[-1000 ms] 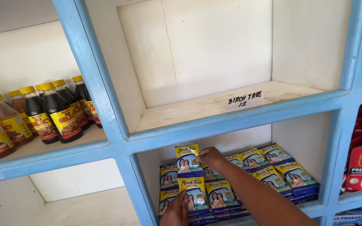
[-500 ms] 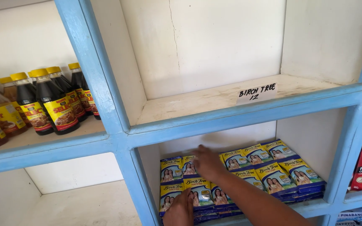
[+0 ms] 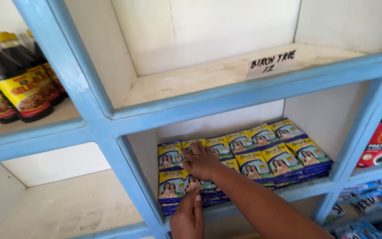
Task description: Stocking milk powder sachets from a cardboard box onto grocery store shelves.
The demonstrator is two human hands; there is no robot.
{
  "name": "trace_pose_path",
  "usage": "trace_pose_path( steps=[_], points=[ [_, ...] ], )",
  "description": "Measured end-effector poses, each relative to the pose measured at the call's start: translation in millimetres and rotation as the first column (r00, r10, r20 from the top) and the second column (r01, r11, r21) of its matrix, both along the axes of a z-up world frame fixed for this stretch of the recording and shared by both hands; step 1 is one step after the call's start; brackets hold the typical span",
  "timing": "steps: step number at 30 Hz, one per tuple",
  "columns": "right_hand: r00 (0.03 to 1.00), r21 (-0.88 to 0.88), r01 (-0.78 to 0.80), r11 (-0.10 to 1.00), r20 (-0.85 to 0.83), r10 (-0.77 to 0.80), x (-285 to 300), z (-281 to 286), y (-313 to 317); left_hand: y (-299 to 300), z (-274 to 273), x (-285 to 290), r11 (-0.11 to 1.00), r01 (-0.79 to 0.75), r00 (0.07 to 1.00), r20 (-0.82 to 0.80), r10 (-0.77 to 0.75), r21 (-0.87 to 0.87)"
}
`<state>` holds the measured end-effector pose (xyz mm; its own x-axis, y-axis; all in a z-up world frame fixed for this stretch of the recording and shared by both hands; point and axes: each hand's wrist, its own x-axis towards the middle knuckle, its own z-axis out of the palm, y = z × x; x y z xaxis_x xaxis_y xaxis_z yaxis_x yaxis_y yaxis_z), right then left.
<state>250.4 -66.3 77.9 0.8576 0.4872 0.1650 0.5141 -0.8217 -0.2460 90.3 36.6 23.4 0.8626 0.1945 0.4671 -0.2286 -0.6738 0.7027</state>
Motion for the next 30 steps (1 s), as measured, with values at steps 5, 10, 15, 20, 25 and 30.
trace_pose_path(
  steps=[5, 10, 15, 20, 25, 30],
  points=[
    [1.000, -0.022, 0.006, 1.000, 0.030, -0.005, 8, -14, 3, -19, 4, -39, 0.987, 0.141, 0.976, 0.179, -0.126, -0.073],
    [0.994, -0.082, 0.064, 0.995, 0.096, -0.056, -17, 18, 0, -24, -1, -57, 0.896, 0.440, 0.871, -0.211, -0.443, -0.067],
    [0.963, 0.269, 0.048, 0.962, 0.244, -0.116, -56, 40, -18, -1, -1, -55, 0.817, 0.574, 0.799, -0.250, -0.546, 0.050],
    [0.937, 0.643, -0.309, 0.700, 0.331, 0.109, -175, 1, -70, 4, 1, -57, 0.785, 0.610, 0.783, -0.235, -0.576, 0.109],
    [0.954, 0.553, -0.272, 0.788, 0.261, 0.147, -242, -171, -132, 5, -3, -58, 0.696, 0.696, 0.702, -0.368, -0.610, 0.175],
    [0.967, 0.221, 0.144, 0.964, -0.236, -0.091, -209, -289, -172, -7, -26, -57, 0.656, 0.721, 0.681, -0.403, -0.611, 0.223]
  ],
)
